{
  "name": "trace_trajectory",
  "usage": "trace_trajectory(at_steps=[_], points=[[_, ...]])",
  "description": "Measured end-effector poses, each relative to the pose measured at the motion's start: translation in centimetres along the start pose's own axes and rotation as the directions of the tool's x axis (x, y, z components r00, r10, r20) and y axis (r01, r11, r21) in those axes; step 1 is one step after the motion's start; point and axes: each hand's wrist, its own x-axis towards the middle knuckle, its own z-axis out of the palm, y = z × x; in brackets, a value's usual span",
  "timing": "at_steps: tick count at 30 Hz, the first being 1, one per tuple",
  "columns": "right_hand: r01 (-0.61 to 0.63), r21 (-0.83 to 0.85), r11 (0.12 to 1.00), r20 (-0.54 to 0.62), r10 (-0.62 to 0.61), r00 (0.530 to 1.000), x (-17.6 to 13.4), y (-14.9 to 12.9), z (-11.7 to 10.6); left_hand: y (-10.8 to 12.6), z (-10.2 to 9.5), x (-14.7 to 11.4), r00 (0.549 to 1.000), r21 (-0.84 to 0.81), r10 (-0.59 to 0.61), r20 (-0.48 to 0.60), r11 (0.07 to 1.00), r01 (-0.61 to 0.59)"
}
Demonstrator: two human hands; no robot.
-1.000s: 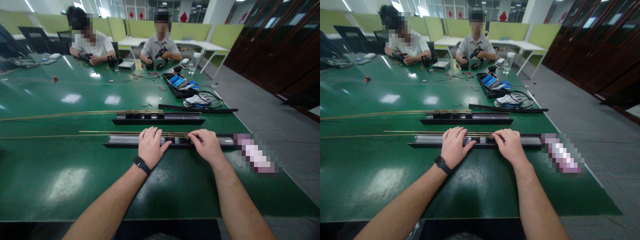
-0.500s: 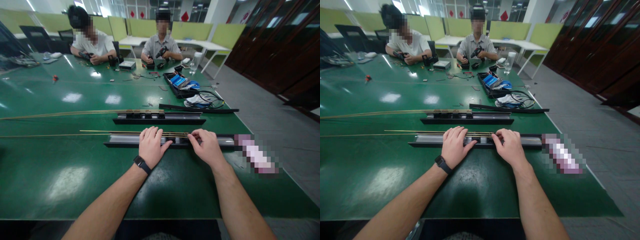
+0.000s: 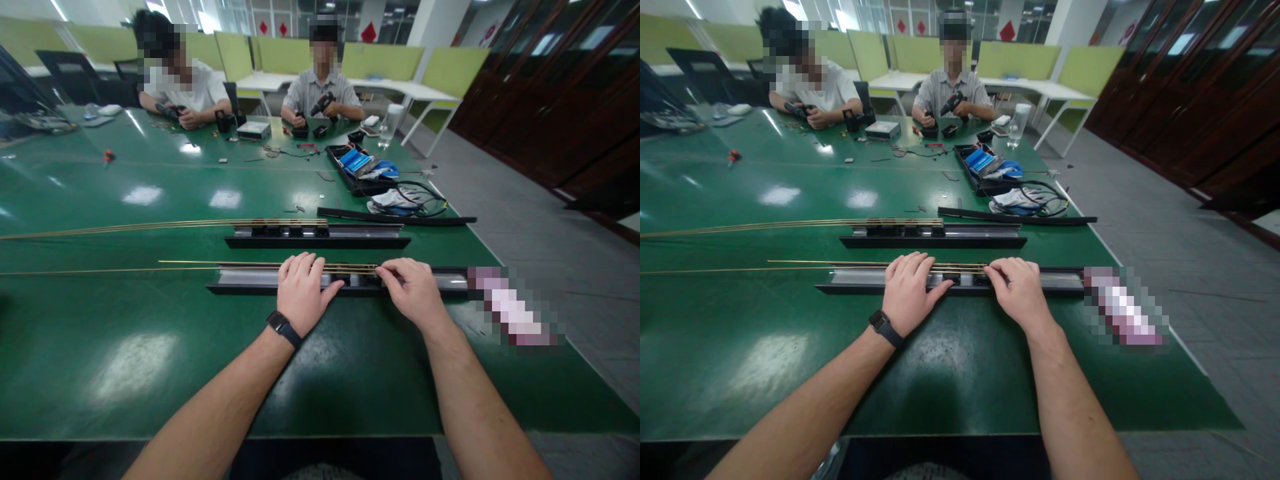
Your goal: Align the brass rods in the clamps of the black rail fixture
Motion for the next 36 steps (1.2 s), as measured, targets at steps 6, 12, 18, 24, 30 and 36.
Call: trace_trajectory(at_steps=[6,12,18,24,30,36], points=[[-0.013,0.017,1.0,0.023,0.013,1.0,0.11,0.17,-0.28,-0.06,-0.02,0.0,1.0,0.0,-0.001,-0.002,1.0,0.001],[-0.018,0.014,1.0,0.038,0.017,0.999,0.13,-0.14,-0.54,-0.07,-0.02,-0.05,1.0,0.003,-0.001,0.005,1.0,0.001],[0.009,0.012,1.0,0.048,-0.01,0.999,0.05,-0.48,-0.7,0.02,0.01,-0.02,1.0,-0.002,-0.004,0.001,1.0,0.004],[0.005,0.012,1.0,0.023,-0.005,1.0,-0.03,-0.49,-0.46,0.0,0.02,-0.03,1.0,-0.004,-0.009,0.003,1.0,0.009],[-0.017,0.041,0.999,0.033,0.015,0.999,0.09,-0.38,-0.52,0.02,-0.02,-0.05,1.0,-0.007,-0.006,0.007,1.0,0.006],[-0.03,0.052,0.998,0.04,0.028,0.999,0.09,-0.1,-0.49,0.04,-0.09,0.03,1.0,-0.009,-0.006,0.01,1.0,0.006]])
